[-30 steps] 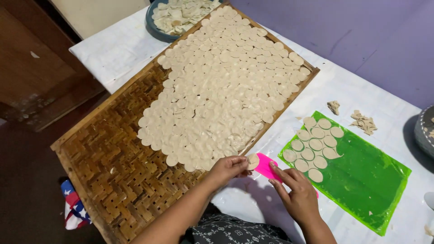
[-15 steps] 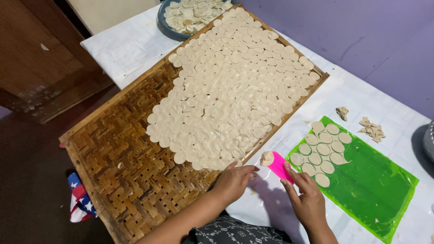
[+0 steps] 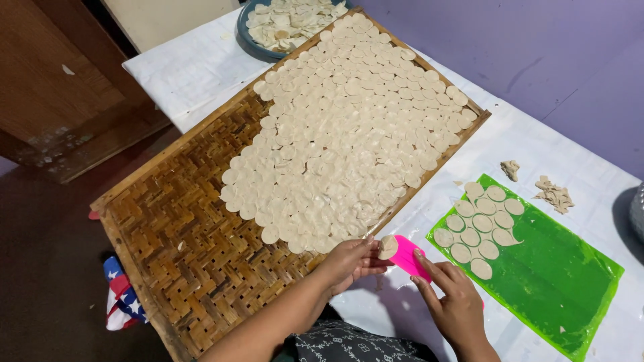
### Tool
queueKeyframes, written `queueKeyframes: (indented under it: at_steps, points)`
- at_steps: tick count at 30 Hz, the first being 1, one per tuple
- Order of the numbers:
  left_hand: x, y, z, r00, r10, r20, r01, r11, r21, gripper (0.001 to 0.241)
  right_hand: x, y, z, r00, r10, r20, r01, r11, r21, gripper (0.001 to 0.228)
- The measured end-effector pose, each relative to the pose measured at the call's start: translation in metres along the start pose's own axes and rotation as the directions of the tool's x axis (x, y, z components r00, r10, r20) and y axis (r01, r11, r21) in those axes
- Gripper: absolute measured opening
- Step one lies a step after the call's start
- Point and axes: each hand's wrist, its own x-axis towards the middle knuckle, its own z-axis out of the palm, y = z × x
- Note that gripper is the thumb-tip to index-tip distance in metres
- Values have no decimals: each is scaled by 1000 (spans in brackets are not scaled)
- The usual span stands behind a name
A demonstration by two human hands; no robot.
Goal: The person is scraping small circles of dough from a green mat and placing them onto a large wooden tray.
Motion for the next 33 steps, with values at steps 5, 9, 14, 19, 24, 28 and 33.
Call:
queueKeyframes:
  at_steps: [5,9,14,19,24,28,33]
  points:
    - [-7,5,2,984,118,-136,-97,984,147,29,3,-5,8,997,-77,15,78,995,-55,46]
    - [3,-13,-14,890,404,-212,-293,862,413,17,7,-22,17,995,25,101,0,972,-236,45]
    - [9,-11,-45,796,517,-314,-372,828,419,17,8,-7,30,977,149,150,-122,976,-178,46]
    - [-47,79,-77,598,661,-454,-252,692,676,21,1,43,49,962,216,166,-187,967,-173,51]
    - [-79,135,-176,278,880,-386,16,397,918,21,-8,114,73,916,296,272,-280,955,-95,57]
    - [-83,163,-215,231,914,-333,135,308,942,24,-23,157,104,928,306,213,-293,952,-92,55]
    - [-76,190,-242,306,902,-304,317,204,926,41,-35,190,129,999,45,0,-45,993,105,52]
